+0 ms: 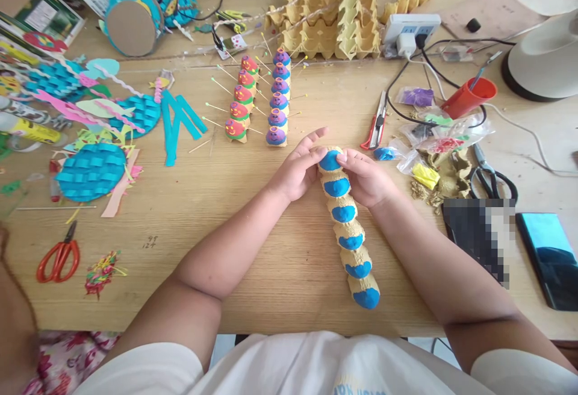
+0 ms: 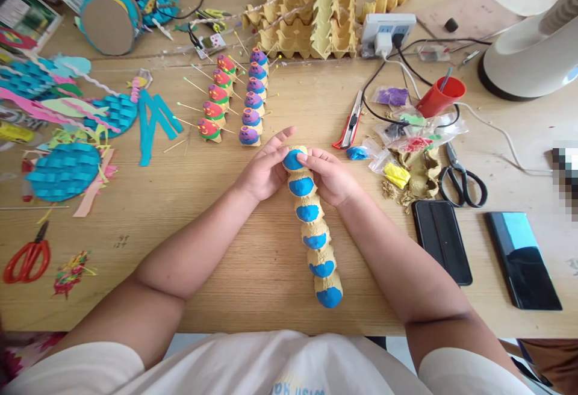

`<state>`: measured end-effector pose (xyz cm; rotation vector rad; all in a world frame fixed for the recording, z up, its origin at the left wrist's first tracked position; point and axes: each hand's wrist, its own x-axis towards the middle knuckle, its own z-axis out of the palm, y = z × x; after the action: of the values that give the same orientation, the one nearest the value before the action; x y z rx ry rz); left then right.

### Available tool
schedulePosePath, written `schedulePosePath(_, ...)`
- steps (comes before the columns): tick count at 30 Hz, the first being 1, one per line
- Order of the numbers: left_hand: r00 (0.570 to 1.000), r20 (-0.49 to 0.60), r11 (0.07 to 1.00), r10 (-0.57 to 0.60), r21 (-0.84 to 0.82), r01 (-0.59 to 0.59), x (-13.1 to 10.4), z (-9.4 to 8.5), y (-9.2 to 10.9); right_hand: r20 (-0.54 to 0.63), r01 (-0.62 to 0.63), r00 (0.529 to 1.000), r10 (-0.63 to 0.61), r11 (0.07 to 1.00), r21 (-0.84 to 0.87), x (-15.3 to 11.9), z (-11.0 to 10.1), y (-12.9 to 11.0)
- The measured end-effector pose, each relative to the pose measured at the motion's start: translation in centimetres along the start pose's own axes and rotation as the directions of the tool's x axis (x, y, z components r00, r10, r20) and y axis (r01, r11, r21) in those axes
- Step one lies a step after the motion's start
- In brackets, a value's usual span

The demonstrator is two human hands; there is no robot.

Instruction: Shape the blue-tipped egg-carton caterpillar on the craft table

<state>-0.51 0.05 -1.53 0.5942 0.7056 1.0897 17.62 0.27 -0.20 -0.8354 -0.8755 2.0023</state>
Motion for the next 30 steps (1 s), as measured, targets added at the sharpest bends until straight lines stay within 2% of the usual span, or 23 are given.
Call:
schedulePosePath(8, 1.000, 0.030, 1.000, -0.007, 0.014, 0.007, -0.26, 0.18, 0.32, -0.085, -0.023, 0.996, 0.027, 0.999, 0.049, 0.18, -0.11, 0.53)
schedulePosePath(19, 0.998, 0.058, 1.000, 0.000, -0.018, 0.001, -0.20, -0.11, 0.14, -0.056, -0.036, 0.998, 0.038, 0.999, 0.033, 0.11, -0.25, 0.16)
schedulePosePath(23, 1.000, 0.026, 1.000, -0.007, -0.010, 0.007, -0.26, -0.07, 0.17, -0.028, -0.003, 1.000, 0.004, 0.999, 0.047, 0.23, -0.43, 0.46)
schedulePosePath(30, 0.999, 0.029, 1.000, -0.015, -0.013, 0.015, -0.42, 0.28, 0.42, -0.047, 0.007, 0.999, -0.006, 1.000, 0.031, 0.17, -0.26, 0.40)
